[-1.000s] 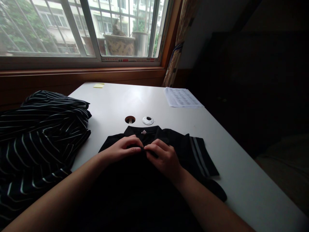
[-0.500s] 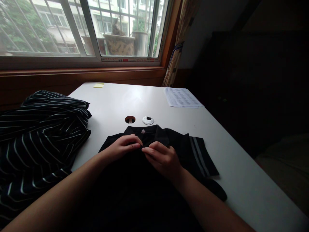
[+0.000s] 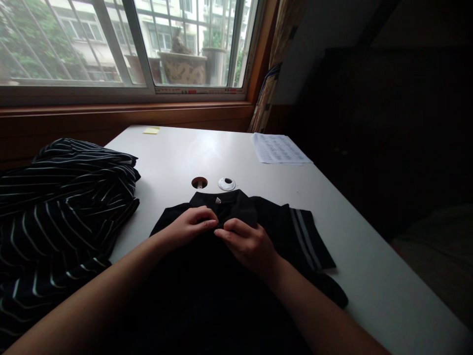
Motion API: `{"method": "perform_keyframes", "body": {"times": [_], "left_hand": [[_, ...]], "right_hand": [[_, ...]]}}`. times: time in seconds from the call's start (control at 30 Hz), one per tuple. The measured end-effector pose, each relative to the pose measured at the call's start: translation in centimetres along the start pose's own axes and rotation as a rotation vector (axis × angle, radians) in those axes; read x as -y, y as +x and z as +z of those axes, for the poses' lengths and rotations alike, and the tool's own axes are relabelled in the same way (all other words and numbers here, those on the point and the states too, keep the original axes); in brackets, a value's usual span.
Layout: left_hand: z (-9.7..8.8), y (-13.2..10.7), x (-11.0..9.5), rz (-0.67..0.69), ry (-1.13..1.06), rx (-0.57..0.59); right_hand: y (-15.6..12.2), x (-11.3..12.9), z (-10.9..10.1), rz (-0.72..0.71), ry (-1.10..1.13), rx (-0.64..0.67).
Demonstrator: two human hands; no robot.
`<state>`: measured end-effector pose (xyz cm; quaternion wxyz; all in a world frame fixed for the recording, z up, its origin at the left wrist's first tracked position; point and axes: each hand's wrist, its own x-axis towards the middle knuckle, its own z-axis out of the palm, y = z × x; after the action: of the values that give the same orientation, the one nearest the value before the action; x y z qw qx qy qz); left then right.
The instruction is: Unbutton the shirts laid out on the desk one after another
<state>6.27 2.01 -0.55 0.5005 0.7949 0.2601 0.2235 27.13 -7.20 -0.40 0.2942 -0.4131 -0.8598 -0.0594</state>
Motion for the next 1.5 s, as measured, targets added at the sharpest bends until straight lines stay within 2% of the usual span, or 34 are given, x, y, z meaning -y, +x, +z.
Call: {"method": "perform_keyframes", "body": {"times": [0.27, 0.5, 0.7, 0.97, 1.23, 1.5], "left_hand": [[0.0, 0.1, 0.6, -0.057, -0.052, -0.009], [-0.3, 0.1, -0.1, -0.085, -0.039, 0.047], [-0.4, 0.0, -0.1, -0.133, -0.159, 0.012], [-0.7, -0.1, -0.3, -0.115, -0.273, 0.032], [-0.7, -0.2, -0.2, -0.097, -0.333, 0.007], [-0.3, -0.2, 0.1, -0.045, -0.279, -0.119]], "right_hand": [[0.1, -0.4, 0.0, 0.012, 0.017, -0.008], [-0.2, -0.7, 0.4, 0.034, 0.108, -0.061], [0.0, -1.7, 1.2, 0.195, 0.345, -0.183], [0.1, -2.0, 1.1, 0.296, 0.384, -0.194], [0.1, -1.9, 1.1, 0.277, 0.353, -0.187], [0.2, -1.4, 0.7, 0.200, 0.238, -0.128]]}}
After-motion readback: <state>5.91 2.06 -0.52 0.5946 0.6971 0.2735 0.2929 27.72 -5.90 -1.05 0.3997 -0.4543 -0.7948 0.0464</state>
